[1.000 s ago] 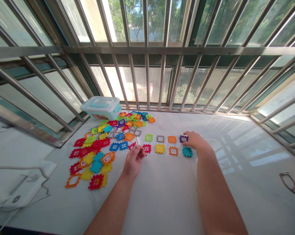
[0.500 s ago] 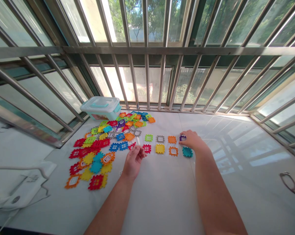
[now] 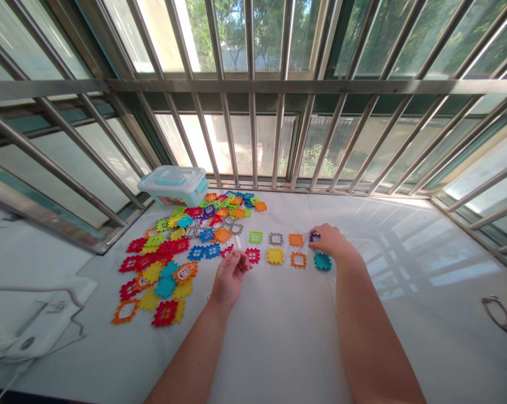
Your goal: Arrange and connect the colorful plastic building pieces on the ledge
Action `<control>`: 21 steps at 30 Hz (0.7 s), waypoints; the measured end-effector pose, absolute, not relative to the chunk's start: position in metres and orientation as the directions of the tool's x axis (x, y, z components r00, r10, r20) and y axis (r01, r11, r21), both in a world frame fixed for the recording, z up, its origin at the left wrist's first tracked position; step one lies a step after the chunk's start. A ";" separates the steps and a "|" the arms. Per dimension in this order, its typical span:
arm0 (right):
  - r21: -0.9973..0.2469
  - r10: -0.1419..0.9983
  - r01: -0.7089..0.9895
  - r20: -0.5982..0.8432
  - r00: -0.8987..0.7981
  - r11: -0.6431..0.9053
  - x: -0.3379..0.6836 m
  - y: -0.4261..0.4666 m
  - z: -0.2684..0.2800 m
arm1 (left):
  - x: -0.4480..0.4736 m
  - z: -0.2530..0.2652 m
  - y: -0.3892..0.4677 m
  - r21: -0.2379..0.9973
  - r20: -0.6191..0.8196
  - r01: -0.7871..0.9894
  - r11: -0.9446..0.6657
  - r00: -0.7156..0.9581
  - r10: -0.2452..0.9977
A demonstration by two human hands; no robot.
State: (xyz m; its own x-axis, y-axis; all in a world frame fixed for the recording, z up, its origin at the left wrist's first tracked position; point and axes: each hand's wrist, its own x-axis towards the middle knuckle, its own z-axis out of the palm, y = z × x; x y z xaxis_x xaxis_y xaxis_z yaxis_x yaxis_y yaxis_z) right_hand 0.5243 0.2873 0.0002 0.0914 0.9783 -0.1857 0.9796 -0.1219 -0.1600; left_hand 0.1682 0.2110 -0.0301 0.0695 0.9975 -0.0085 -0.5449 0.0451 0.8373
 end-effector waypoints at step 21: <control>-0.142 0.932 0.924 0.030 0.362 -0.355 0.583 0.268 0.026 | 0.167 -0.032 0.212 0.835 0.003 -0.549 0.032 0.063 0.998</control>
